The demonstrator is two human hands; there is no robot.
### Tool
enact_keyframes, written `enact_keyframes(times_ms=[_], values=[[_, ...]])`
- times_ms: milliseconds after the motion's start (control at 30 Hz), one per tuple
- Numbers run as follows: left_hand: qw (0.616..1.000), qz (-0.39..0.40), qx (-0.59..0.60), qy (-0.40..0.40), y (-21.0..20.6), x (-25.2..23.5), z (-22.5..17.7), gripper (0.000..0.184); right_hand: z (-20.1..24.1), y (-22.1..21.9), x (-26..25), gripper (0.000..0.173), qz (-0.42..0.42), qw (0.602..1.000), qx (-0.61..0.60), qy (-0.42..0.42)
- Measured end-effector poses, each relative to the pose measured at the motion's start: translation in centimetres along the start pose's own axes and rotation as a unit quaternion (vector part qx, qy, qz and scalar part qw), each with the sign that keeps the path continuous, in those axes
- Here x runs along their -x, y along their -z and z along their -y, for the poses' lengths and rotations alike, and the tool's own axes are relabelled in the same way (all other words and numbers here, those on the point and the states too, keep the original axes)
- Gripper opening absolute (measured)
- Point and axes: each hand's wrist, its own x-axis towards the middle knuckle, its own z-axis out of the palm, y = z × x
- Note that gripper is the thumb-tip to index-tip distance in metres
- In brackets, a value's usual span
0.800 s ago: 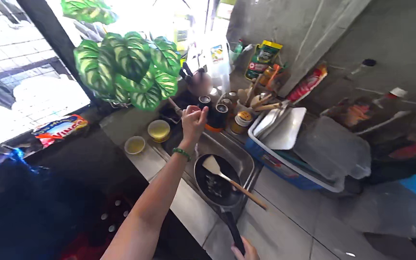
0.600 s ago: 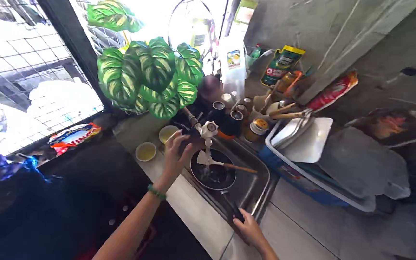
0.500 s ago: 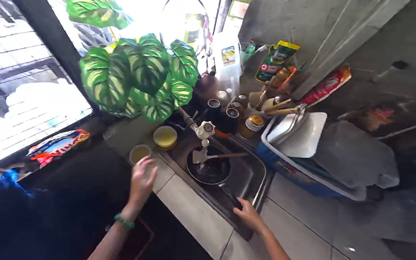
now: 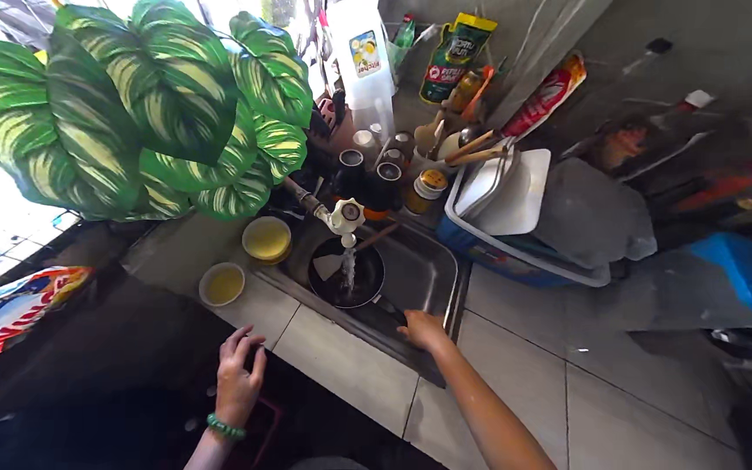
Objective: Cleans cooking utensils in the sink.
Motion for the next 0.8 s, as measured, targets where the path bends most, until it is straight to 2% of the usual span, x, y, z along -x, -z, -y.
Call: enact_keyframes(times_ms=[67,133,200,267,333,367,400,433,467,533,567,633,667,733,800], values=[[1.000,-0.003,0.019,-0.022,-0.9,-0.2,-0.7,0.026,1.6,-0.3,0.7,0.052,-0.050,0.997,-0.051,0.003],[0.999,0.000,0.040,-0.014,-1.5,0.3,-1.2,0.026,3.9,-0.2,1.5,0.039,-0.101,0.985,-0.140,0.021],[0.998,0.018,0.058,0.012,-1.7,1.0,-1.6,0.027,7.1,-0.2,1.7,0.031,-0.120,0.945,-0.300,0.041],[0.996,0.041,0.077,0.032,-1.9,1.4,-2.4,0.025,10.4,0.2,0.9,0.035,-0.091,0.874,-0.477,0.030],[0.994,0.048,0.095,0.031,-2.1,1.8,-2.9,0.024,13.3,1.1,-0.2,0.034,-0.078,0.758,-0.648,-0.011],[0.993,0.047,0.101,0.025,-2.2,2.0,-3.1,0.024,14.6,1.7,-0.7,0.033,-0.082,0.705,-0.704,-0.028],[0.993,0.046,0.107,0.022,-2.2,2.1,-3.1,0.024,15.8,2.3,-1.0,0.032,-0.087,0.676,-0.731,-0.034],[0.992,0.046,0.113,0.024,-2.1,2.2,-3.1,0.024,17.0,3.0,-1.1,0.033,-0.095,0.678,-0.728,-0.023],[0.991,0.045,0.118,0.032,-2.0,2.3,-3.0,0.024,18.3,3.8,-1.1,0.035,-0.105,0.713,-0.693,0.003],[0.989,0.053,0.123,0.056,-1.3,2.5,-2.7,0.025,21.6,5.5,-0.7,0.035,-0.142,0.824,-0.540,0.095],[0.989,0.058,0.123,0.065,-0.9,2.6,-2.5,0.025,23.5,6.6,-0.5,0.036,-0.159,0.860,-0.461,0.149],[0.988,0.068,0.118,0.072,-0.2,2.7,-2.0,0.025,27.5,8.1,-1.5,0.039,-0.172,0.893,-0.351,0.223],[0.988,0.072,0.118,0.073,0.2,2.8,-1.9,0.024,29.3,8.6,-2.5,0.040,-0.162,0.911,-0.302,0.230],[0.987,0.081,0.111,0.079,1.2,2.9,-1.6,0.023,31.9,9.5,-4.5,0.037,-0.144,0.951,-0.182,0.205],[0.988,0.081,0.097,0.087,2.2,3.0,-0.7,0.023,33.6,10.2,-5.6,0.030,-0.138,0.969,-0.078,0.190]])
